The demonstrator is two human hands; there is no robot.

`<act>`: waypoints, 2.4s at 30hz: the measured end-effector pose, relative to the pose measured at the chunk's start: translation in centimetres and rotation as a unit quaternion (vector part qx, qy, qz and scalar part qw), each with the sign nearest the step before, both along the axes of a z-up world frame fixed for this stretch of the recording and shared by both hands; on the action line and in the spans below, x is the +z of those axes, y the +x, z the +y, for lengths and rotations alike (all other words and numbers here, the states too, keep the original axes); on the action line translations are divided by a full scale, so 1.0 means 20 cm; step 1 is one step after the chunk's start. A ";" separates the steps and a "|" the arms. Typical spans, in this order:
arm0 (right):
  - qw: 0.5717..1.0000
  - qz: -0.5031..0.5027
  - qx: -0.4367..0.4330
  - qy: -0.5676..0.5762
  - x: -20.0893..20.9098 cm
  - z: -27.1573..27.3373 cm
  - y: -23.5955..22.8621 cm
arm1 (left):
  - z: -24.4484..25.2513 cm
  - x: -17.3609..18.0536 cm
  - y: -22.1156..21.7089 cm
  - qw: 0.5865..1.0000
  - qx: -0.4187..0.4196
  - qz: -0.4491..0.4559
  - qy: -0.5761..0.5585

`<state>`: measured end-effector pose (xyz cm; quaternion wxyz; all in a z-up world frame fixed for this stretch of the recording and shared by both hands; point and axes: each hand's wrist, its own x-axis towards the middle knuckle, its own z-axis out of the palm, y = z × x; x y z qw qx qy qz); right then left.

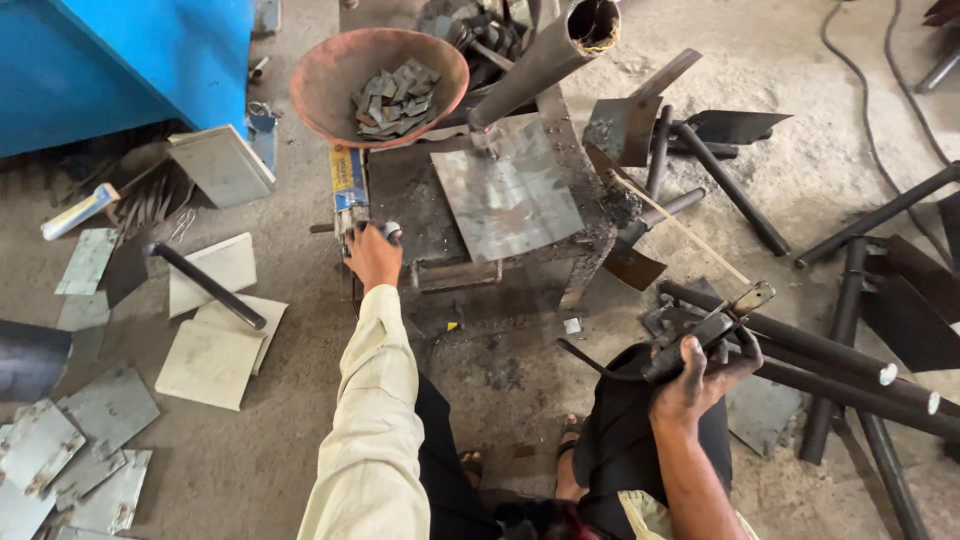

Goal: The person welds metal components in a workshop using a handheld welding torch. They join a flat metal plate to a vertical pipe and then weld a circular metal piece onto the end of a cylindrical rod. The person handles the metal parts with their hands and uses the torch to create bright sparks and molten welds.

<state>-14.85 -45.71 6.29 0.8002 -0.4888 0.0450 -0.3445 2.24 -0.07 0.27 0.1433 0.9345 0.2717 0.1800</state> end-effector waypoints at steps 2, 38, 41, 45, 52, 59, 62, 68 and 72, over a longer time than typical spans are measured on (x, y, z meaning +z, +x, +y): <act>0.999 -0.020 -0.017 -0.027 -0.05 -0.04 0.01 | 0.03 -0.02 0.00 0.999 -0.014 0.041 0.014; 0.999 0.000 -0.015 -0.042 -0.04 -0.06 0.01 | -1.12 1.88 -0.08 0.775 -0.463 -0.431 -0.002; 0.999 0.006 -0.010 -0.036 -0.04 -0.04 0.01 | -1.13 1.86 -0.08 0.772 -0.473 -0.424 -0.022; 1.000 0.014 0.001 -0.026 -0.03 -0.02 0.01 | -1.16 1.81 -0.06 0.773 -0.464 -0.432 -0.029; 0.999 0.027 0.018 -0.020 0.01 -0.02 -0.01 | -1.20 1.78 -0.04 0.749 -0.430 -0.504 0.010; 0.999 0.023 0.015 -0.021 0.01 -0.02 0.00 | -1.22 1.74 0.01 0.755 -0.492 -0.422 -0.102; 0.999 0.017 0.009 -0.031 -0.01 -0.02 0.00 | -1.19 1.73 0.02 0.754 -0.484 -0.439 -0.064; 0.999 0.021 0.009 -0.024 0.00 -0.01 0.01 | -1.19 1.76 0.00 0.732 -0.515 -0.414 -0.165; 0.999 0.021 0.007 -0.028 0.01 0.00 0.01 | -1.19 1.78 0.00 0.714 -0.533 -0.417 -0.177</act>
